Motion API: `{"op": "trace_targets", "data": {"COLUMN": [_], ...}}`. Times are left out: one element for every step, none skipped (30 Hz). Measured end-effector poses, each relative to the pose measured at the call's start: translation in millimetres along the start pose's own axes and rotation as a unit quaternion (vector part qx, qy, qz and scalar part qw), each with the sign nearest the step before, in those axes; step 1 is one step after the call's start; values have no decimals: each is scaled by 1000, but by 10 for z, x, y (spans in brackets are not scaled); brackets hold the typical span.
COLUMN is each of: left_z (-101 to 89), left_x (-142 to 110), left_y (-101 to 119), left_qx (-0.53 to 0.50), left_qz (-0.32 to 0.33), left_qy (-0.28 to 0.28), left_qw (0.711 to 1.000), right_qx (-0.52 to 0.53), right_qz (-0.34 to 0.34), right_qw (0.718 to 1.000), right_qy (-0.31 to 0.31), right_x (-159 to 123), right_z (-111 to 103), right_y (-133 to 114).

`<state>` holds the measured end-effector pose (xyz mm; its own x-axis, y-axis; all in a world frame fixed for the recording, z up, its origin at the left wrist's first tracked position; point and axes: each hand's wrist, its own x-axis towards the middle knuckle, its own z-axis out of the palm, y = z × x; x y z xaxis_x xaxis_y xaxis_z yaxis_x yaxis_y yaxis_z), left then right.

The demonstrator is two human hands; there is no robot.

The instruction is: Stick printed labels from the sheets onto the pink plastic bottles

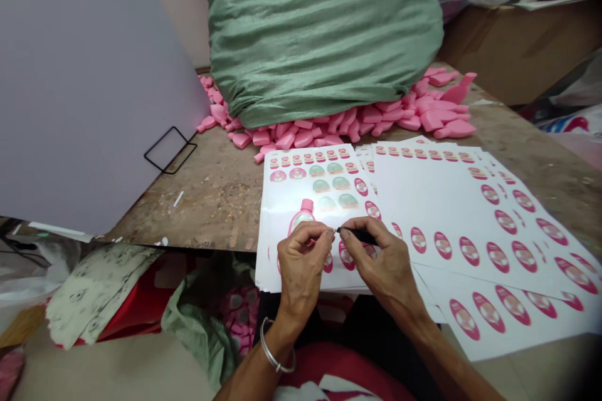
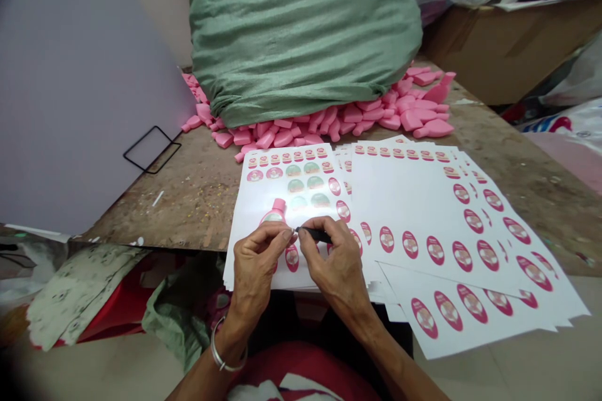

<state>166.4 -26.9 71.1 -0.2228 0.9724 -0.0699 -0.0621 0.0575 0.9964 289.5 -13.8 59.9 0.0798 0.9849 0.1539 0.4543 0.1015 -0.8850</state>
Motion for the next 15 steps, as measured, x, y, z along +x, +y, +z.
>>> {"op": "trace_targets", "data": {"left_z": [2,3,3,3,3,2,1,0,1,2,5,9,13,17,21], "left_x": [1,1,2,2,3,3,3,4,5,6,7,9,10,11,12], "left_y": [5,10,15,20,23,26,28,30,30,30,30,28,27,24,22], "left_qx": [1,1,1,1,0,-1,-4,-7,-8,-9,-9,-8,-6,-4,-1], "left_qz": [2,2,1,0,0,0,0,1,1,1,2,3,5,8,12], "left_qy": [0,1,1,1,1,2,2,3,3,5,6,6,7,9,12], "left_qw": [1000,1000,1000,1000,1000,1000,1000,1000,1000,1000,1000,1000,1000,1000,1000], "right_qx": [3,4,6,7,8,11,15,19,23,26,28,28,28,27,26], "right_qz": [2,2,2,1,2,4,6,8,10,11,12,13,14,15,16], "right_qw": [1000,1000,1000,1000,1000,1000,1000,1000,1000,1000,999,999,999,999,1000], "right_qy": [-1,-1,-2,-2,-2,-4,-6,-9,-11,-13,-13,-11,-9,-7,-4], "right_x": [1,1,1,2,3,3,5,6,7,8,8,9,10,11,12], "right_z": [2,4,4,4,4,5,6,7,10,12,14,17,19,21,23], "right_y": [-1,-2,-5,-7,-11,-14,-17,-20,-24,-28,-32,-37,-42,-46,-50]}}
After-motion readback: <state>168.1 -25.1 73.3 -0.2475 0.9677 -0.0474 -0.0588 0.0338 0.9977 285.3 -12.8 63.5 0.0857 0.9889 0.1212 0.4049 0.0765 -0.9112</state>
